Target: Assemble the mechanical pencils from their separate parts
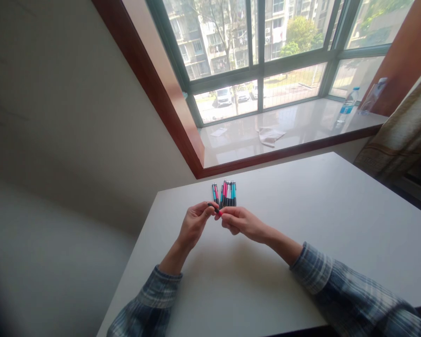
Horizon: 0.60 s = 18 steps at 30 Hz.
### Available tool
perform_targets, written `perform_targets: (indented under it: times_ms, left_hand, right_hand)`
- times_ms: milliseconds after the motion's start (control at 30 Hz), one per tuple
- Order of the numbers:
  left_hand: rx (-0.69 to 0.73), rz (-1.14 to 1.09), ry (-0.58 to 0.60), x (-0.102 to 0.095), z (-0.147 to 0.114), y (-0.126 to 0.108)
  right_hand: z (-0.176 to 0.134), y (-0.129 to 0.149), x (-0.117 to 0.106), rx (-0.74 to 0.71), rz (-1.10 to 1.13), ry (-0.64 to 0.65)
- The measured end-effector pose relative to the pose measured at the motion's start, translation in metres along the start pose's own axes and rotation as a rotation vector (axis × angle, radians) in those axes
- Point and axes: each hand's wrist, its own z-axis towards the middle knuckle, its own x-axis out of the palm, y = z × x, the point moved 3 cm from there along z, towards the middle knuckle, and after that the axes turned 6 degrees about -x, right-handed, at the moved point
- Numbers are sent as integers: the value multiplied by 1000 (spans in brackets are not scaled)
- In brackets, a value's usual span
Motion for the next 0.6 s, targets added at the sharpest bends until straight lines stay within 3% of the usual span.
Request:
perform_targets:
  times_ms: [133, 333, 467, 600]
  left_hand:
    - [-9, 40, -67, -2, 2, 2]
    - [-60, -81, 26, -3, 5, 8]
    - [-72, -125, 54, 1, 3, 7]
    - [-87, -115, 8, -3, 4, 7]
  right_hand:
    - [0, -3, -1, -21, -24, -46]
    - [-2, 3, 0, 41, 138, -100]
    - [-4, 8, 3, 75, 180, -53]
    - [-4, 13, 2, 81, 162, -69]
